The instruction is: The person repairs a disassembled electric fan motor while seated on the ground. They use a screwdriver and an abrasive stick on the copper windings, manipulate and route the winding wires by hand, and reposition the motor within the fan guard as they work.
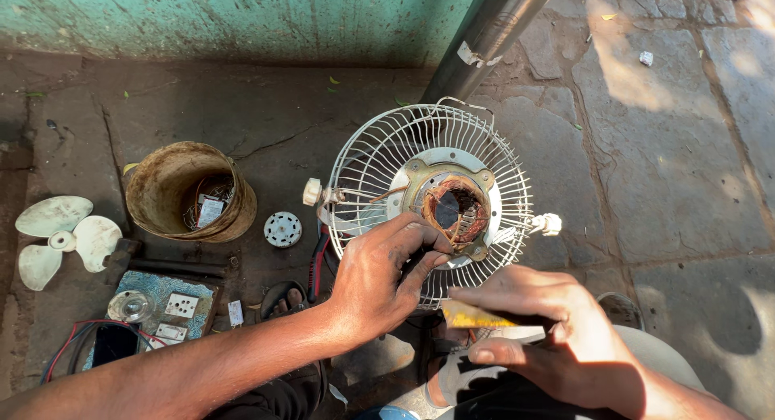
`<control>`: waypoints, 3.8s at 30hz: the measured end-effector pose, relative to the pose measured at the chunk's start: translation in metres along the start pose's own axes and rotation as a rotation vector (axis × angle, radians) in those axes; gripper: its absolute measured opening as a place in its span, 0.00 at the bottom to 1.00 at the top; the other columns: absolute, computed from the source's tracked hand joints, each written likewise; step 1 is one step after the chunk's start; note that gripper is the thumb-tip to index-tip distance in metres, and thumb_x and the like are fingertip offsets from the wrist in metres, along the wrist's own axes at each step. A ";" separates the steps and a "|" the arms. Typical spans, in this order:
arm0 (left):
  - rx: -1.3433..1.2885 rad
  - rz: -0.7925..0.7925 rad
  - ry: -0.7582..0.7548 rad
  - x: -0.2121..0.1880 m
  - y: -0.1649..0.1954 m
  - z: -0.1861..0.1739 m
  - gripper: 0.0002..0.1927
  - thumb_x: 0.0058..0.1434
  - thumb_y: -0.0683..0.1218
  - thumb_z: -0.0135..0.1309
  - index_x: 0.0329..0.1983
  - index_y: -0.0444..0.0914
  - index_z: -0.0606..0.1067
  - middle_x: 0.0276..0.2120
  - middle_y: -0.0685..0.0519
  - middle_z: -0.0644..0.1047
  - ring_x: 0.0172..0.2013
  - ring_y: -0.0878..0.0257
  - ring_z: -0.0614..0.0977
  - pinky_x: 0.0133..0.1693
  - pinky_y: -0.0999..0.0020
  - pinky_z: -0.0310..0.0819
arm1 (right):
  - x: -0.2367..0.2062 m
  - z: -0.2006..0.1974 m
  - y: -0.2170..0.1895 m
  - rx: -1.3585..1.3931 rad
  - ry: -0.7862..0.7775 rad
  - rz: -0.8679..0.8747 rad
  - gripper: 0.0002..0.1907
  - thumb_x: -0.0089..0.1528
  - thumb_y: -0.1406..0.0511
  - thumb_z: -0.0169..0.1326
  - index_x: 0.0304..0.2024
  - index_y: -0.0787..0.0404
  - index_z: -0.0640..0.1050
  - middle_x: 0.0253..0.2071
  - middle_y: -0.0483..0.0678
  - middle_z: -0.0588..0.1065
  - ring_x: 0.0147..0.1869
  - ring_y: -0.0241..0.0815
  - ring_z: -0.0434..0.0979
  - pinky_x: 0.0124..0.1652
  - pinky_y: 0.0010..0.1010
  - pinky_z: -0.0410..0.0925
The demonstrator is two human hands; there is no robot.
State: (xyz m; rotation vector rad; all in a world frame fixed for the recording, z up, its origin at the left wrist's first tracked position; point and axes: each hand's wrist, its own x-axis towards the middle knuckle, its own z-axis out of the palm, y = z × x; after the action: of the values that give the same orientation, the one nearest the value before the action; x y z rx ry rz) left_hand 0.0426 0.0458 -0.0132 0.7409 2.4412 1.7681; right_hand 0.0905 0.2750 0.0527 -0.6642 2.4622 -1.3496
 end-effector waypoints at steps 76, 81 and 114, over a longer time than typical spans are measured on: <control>0.063 0.024 0.034 0.004 0.003 0.004 0.06 0.55 0.40 0.63 0.34 0.37 0.78 0.33 0.50 0.80 0.34 0.55 0.83 0.36 0.64 0.76 | 0.023 -0.049 -0.004 -0.185 0.066 -0.239 0.25 0.55 0.65 0.69 0.54 0.61 0.79 0.44 0.51 0.82 0.47 0.50 0.84 0.46 0.36 0.75; 0.035 0.100 0.032 0.000 0.003 -0.002 0.06 0.60 0.41 0.62 0.38 0.37 0.77 0.34 0.51 0.79 0.36 0.53 0.82 0.36 0.62 0.74 | 0.038 -0.066 0.006 -0.323 -0.067 -0.228 0.29 0.48 0.63 0.69 0.52 0.62 0.80 0.36 0.51 0.80 0.39 0.50 0.80 0.38 0.38 0.72; 0.065 0.124 -0.006 -0.001 -0.004 -0.002 0.05 0.61 0.41 0.60 0.40 0.37 0.79 0.36 0.51 0.79 0.38 0.54 0.81 0.37 0.57 0.73 | 0.039 -0.026 -0.003 -0.466 0.192 -0.283 0.22 0.54 0.65 0.67 0.51 0.61 0.82 0.37 0.48 0.79 0.37 0.43 0.80 0.37 0.33 0.72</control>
State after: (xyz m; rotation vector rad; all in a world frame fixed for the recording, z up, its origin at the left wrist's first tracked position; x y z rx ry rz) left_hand 0.0415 0.0426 -0.0159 0.9214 2.5107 1.7309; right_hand 0.0462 0.2726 0.0695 -1.0650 2.9640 -0.9556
